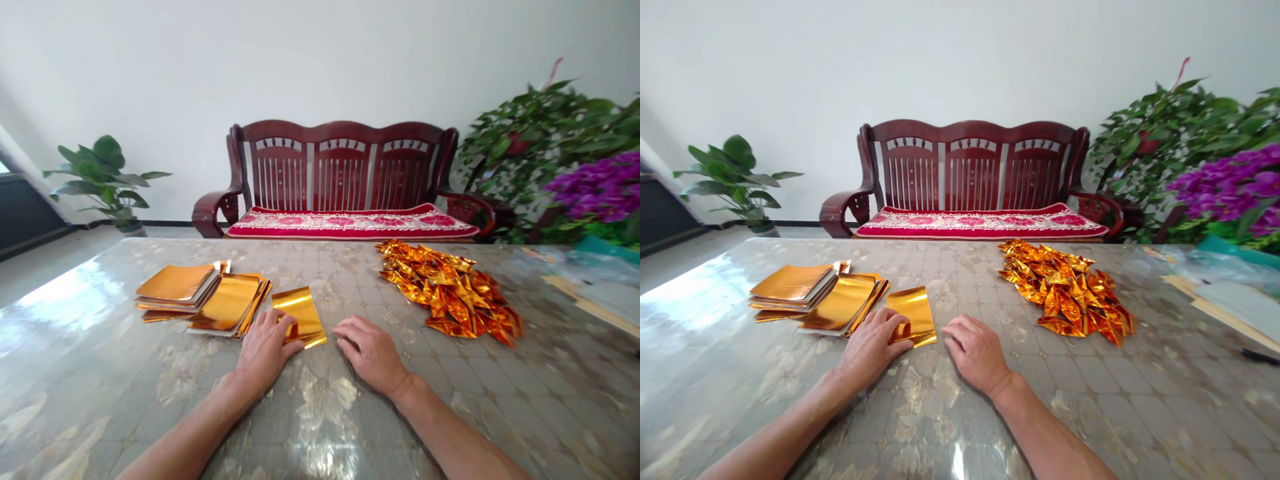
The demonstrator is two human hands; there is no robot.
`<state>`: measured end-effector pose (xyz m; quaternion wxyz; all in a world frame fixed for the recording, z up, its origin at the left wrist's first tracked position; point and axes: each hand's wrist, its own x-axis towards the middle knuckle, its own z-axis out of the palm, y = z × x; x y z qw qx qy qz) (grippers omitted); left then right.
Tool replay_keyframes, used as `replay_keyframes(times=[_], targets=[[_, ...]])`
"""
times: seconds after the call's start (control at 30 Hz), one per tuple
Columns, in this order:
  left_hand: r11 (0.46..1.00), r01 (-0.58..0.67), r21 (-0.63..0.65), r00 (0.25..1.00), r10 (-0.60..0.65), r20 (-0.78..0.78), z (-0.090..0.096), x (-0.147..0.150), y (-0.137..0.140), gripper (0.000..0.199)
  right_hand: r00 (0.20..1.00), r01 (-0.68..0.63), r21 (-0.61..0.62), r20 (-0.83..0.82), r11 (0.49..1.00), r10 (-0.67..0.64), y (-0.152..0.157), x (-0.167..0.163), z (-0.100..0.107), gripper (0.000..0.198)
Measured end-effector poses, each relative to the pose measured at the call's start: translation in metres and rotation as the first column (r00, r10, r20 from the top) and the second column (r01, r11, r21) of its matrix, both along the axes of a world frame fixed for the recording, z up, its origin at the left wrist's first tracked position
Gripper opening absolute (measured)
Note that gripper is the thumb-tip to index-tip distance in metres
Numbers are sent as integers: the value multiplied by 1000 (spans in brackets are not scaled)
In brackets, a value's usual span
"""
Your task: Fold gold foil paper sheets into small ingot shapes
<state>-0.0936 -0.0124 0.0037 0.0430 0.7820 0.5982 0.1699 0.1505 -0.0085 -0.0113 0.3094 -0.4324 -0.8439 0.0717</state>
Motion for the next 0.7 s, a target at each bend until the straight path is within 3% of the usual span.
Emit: replay_keyframes(times=[0.1, 0.27, 0.37, 0.53, 0.7], targets=[[997, -4, -71, 1000, 4, 5, 0, -3, 0, 25, 1000, -5, 11, 6, 1000, 5, 1, -1, -1, 21], [995, 67, -70, 998, -67, 5, 1, 4, -2, 12, 999, -38, -14, 16, 999, 38, 1, -4, 1, 25], [989, 146, -22, 989, -146, 9, 0, 9, -4, 19, 998, -47, 16, 35, 999, 46, 1, -7, 2, 24], [960, 253, 120, 965, -259, 43, -6, 20, -6, 28, 991, -51, 164, 127, 985, 30, 4, -8, 2, 6], [946, 293, 136, 951, -304, 64, -8, 20, -4, 27, 987, -17, 210, 162, 978, -17, 2, 0, 0, 7]])
